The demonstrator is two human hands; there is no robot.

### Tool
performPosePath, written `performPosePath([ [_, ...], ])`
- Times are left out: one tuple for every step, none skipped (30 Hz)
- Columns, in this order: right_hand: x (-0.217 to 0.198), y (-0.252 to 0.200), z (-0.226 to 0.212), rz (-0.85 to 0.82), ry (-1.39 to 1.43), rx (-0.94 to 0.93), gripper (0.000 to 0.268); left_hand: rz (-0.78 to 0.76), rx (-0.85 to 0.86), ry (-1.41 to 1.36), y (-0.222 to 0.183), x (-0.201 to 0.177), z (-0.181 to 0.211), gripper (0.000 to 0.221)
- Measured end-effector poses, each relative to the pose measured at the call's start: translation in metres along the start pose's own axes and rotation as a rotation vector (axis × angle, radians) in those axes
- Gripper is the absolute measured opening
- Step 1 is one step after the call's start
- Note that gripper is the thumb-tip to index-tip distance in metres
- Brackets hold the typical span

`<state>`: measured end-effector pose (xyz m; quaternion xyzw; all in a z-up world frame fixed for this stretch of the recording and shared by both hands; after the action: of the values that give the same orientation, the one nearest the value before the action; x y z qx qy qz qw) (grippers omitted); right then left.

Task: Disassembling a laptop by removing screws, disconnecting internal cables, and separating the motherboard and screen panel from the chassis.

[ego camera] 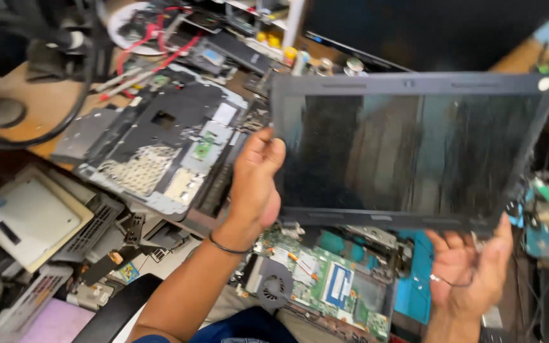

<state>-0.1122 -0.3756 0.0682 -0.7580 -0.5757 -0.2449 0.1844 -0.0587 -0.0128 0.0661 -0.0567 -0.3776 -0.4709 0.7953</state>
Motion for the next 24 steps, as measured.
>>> performPosePath([
  [0.001,-0.004,-0.002,0.020,-0.059,-0.033,0.074,-0.012,-0.088,0.011,-0.005,-0.004,-0.003,0.031],
  [0.001,-0.007,-0.005,0.040,-0.117,-0.067,0.076,-0.025,-0.176,0.021,-0.010,-0.007,-0.006,0.039],
  [0.001,-0.010,-0.004,0.022,-0.118,-0.068,0.076,-0.018,-0.161,0.016,-0.014,-0.010,0.012,0.039],
  [0.000,-0.011,-0.004,0.007,-0.149,-0.040,0.064,-0.090,-0.251,-0.027,-0.020,-0.010,0.027,0.041],
  [-0.003,-0.014,-0.004,-0.004,-0.179,-0.018,0.053,-0.171,-0.343,-0.071,-0.025,-0.007,0.041,0.043],
  [-0.007,-0.009,-0.004,-0.015,-0.178,-0.025,0.053,-0.172,-0.330,-0.077,-0.028,-0.013,0.053,0.043],
  [-0.011,-0.005,-0.002,-0.069,-0.212,0.012,0.050,-0.159,-0.435,-0.121,-0.034,-0.019,0.064,0.043],
  [-0.015,0.000,0.000,-0.122,-0.247,0.050,0.047,-0.146,-0.541,-0.166,-0.040,-0.026,0.074,0.043],
  [-0.003,0.001,0.002,-0.132,-0.246,0.047,0.047,-0.144,-0.530,-0.168,-0.043,-0.036,0.081,0.043],
  [0.008,0.002,0.004,-0.165,-0.268,0.070,0.046,-0.132,-0.539,-0.111,-0.047,-0.048,0.087,0.046],
  [0.018,-0.001,0.006,-0.190,-0.292,0.094,0.045,-0.121,-0.556,-0.054,-0.053,-0.059,0.093,0.049],
  [0.039,0.001,0.009,-0.192,-0.292,0.092,0.045,-0.121,-0.554,-0.055,-0.054,-0.065,0.104,0.049],
  [0.059,0.002,0.013,-0.230,-0.305,0.117,0.044,-0.052,-0.578,-0.034,-0.055,-0.073,0.114,0.049],
  [0.080,0.003,0.018,-0.267,-0.318,0.141,0.042,0.017,-0.602,-0.013,-0.057,-0.081,0.124,0.049],
  [0.099,0.005,0.022,-0.259,-0.317,0.139,0.042,0.012,-0.608,-0.012,-0.059,-0.097,0.117,0.049],
  [0.121,0.007,0.028,-0.352,-0.392,0.192,0.056,0.177,-0.508,-0.062,-0.060,-0.116,0.112,0.046],
  [0.143,0.010,0.034,-0.448,-0.464,0.241,0.072,0.340,-0.402,-0.111,-0.060,-0.136,0.108,0.043],
  [0.158,0.009,0.040,-0.442,-0.461,0.238,0.072,0.334,-0.406,-0.108,-0.058,-0.154,0.107,0.043],
  [0.171,0.009,0.048,-0.449,-0.513,0.312,0.081,0.356,-0.298,-0.083,-0.054,-0.173,0.109,0.036],
  [0.185,0.009,0.055,-0.458,-0.564,0.387,0.092,0.377,-0.189,-0.060,-0.050,-0.192,0.110,0.028],
  [0.195,-0.002,0.049,-0.448,-0.560,0.384,0.092,0.369,-0.196,-0.058,-0.044,-0.183,0.126,0.028],
  [0.206,-0.012,0.043,-0.492,-0.680,0.355,0.092,0.431,-0.179,-0.015,-0.038,-0.176,0.143,0.036],
  [0.217,-0.022,0.038,-0.537,-0.800,0.326,0.093,0.495,-0.161,0.029,-0.032,-0.169,0.160,0.045],
  [0.205,-0.022,0.037,-0.527,-0.796,0.325,0.093,0.487,-0.167,0.032,-0.025,-0.168,0.162,0.045],
])
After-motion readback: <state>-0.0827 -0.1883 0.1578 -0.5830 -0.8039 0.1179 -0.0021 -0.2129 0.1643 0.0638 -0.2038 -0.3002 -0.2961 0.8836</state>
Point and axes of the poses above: each hand's wrist, its own y-axis towards the middle knuckle, its own x-axis out of the palm, z = x × y, the point moved 3 cm from there along y, towards the middle knuckle, and after that the axes turned 9 degrees about x, right-handed, at the moved point
